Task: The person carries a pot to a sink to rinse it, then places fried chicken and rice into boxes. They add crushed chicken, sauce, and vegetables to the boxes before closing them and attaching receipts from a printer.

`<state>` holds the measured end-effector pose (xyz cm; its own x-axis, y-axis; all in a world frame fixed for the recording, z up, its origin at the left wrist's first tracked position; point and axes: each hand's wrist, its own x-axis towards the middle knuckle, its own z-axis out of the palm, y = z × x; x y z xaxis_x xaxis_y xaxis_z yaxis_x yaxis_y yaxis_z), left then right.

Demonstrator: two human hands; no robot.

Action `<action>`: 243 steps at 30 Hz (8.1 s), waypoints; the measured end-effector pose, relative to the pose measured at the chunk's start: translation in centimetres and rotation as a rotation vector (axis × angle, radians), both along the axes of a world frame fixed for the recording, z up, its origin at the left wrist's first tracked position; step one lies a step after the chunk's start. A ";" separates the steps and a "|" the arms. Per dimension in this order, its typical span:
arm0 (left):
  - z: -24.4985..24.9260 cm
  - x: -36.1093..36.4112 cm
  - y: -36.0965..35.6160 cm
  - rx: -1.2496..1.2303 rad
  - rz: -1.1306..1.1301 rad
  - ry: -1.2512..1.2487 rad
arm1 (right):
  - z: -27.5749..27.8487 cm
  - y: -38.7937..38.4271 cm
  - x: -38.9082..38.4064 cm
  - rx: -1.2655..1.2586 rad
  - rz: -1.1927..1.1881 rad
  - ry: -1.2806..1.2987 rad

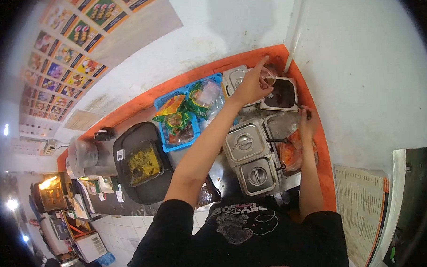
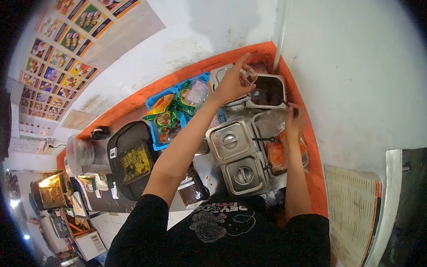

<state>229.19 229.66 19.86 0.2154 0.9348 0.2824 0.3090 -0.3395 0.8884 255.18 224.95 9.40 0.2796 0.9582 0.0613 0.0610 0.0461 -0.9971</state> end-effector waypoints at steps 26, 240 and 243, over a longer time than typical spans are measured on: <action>17.3 -4.5 -29.2 0.515 0.269 -0.089 | 23.3 -17.7 -13.7 0.357 0.853 0.586; 12.3 -65.1 -38.9 0.496 0.802 0.666 | -6.9 -50.3 -51.0 -0.201 0.316 -0.414; 13.3 -62.1 -42.8 0.689 0.573 0.815 | -1.9 -53.3 -49.6 -0.370 0.298 -0.088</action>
